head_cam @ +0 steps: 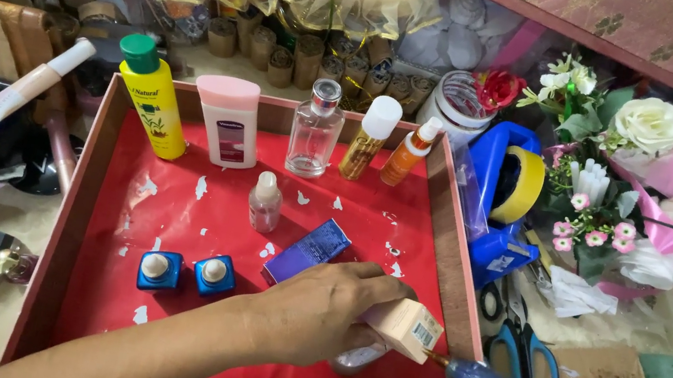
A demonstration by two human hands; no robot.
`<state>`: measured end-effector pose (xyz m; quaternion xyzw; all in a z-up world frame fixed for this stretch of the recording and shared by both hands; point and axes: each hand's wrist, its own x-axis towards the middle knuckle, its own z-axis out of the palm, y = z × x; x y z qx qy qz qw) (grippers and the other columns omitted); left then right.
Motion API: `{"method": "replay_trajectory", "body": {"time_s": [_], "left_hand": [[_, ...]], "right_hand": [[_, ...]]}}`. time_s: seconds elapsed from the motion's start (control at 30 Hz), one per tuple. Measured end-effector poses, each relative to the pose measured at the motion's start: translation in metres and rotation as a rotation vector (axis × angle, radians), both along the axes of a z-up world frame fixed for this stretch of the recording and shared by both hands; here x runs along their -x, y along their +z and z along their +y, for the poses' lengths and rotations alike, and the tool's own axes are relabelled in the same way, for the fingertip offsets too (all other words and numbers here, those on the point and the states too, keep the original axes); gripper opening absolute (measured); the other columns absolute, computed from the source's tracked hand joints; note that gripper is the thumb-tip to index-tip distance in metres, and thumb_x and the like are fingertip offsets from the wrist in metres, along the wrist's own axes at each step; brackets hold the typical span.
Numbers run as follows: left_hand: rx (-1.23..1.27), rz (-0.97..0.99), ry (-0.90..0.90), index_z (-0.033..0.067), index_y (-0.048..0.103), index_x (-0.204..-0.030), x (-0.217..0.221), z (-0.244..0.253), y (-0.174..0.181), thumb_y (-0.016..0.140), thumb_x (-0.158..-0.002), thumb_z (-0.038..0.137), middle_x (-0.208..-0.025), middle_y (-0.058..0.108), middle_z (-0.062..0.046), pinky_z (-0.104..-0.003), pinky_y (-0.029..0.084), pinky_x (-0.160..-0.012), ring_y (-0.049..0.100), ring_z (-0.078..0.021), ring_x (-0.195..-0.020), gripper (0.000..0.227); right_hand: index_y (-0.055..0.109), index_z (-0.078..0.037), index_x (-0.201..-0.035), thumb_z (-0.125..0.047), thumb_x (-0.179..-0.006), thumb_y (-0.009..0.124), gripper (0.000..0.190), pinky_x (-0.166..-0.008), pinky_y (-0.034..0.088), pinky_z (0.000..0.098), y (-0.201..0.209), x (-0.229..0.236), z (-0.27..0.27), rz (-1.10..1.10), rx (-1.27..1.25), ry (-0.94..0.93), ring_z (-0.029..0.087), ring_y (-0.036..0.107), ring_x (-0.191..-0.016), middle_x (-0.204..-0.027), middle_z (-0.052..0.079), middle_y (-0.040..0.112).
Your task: Arranging and gluing various cosmetic bottles and small boxes into a red tray to create a gift or display set.
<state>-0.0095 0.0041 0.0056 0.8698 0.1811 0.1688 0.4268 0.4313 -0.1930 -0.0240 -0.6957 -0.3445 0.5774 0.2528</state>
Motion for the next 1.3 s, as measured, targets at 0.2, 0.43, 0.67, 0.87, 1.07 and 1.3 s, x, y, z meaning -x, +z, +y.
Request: {"method": "replay_trajectory", "body": {"time_s": [0.2,0.43,0.67,0.87,1.07,1.3], "left_hand": [[0.010,0.005,0.003,0.0115,0.059,-0.132,0.000,-0.001,-0.002,0.075,-0.086,0.013,-0.115,0.067,-0.012,-0.044,0.055,-0.077,0.067,-0.0319,-0.098,0.048],[0.001,0.003,0.001,0.0115,0.058,-0.133,0.000,0.000,-0.001,0.077,-0.086,0.015,-0.116,0.067,-0.012,-0.045,0.055,-0.076,0.067,-0.0322,-0.100,0.051],[0.023,0.028,-0.001,0.0116,0.059,-0.134,0.000,0.000,0.002,0.078,-0.086,0.016,-0.118,0.067,-0.012,-0.045,0.055,-0.079,0.067,-0.0318,-0.102,0.052],[0.012,0.001,0.012,0.0122,0.059,-0.132,-0.002,0.000,-0.003,0.074,-0.082,0.010,-0.115,0.068,-0.012,-0.046,0.054,-0.078,0.066,-0.0336,-0.100,0.052],[0.020,0.038,0.022,0.0116,0.061,-0.127,-0.002,0.003,0.008,0.076,-0.084,0.015,-0.104,0.071,-0.007,-0.042,0.051,-0.073,0.064,-0.0274,-0.092,0.045],[-0.015,0.003,0.030,0.0121,0.062,-0.130,-0.003,0.004,0.005,0.078,-0.085,0.016,-0.111,0.071,-0.008,-0.040,0.055,-0.077,0.069,-0.0263,-0.097,0.048]], "right_hand": [[0.078,-0.022,-0.118,-0.018,-0.059,0.105,0.065,-0.080,0.063,0.0341,0.074,0.106,0.028,-0.786,0.188,-0.055,0.025,0.089,-0.081,-0.112,0.002,0.088],[0.071,0.001,-0.121,0.018,-0.067,0.094,0.062,-0.067,0.065,0.0554,0.021,0.040,0.015,-0.332,0.187,-0.151,0.051,0.082,-0.067,-0.093,0.036,0.080],[0.075,-0.043,-0.114,-0.052,-0.051,0.108,0.071,-0.089,0.067,0.0212,-0.001,0.016,0.000,-1.036,0.236,0.276,-0.001,0.089,-0.089,-0.108,-0.022,0.084],[0.081,-0.028,-0.095,-0.050,-0.067,0.081,0.036,-0.078,0.056,0.0226,0.043,0.108,-0.010,-1.067,-0.661,0.275,0.008,0.081,-0.081,-0.095,-0.009,0.079],[0.081,-0.047,-0.122,-0.041,-0.053,0.098,0.071,-0.118,0.043,0.0451,0.085,0.133,-0.031,-1.005,-0.205,0.166,0.007,0.070,-0.127,-0.122,-0.021,0.083],[0.074,0.000,-0.120,-0.011,-0.086,0.080,0.036,-0.077,0.041,0.0330,0.056,0.086,-0.066,-1.171,-0.406,-0.425,0.028,0.061,-0.077,-0.094,0.016,0.071]]}}
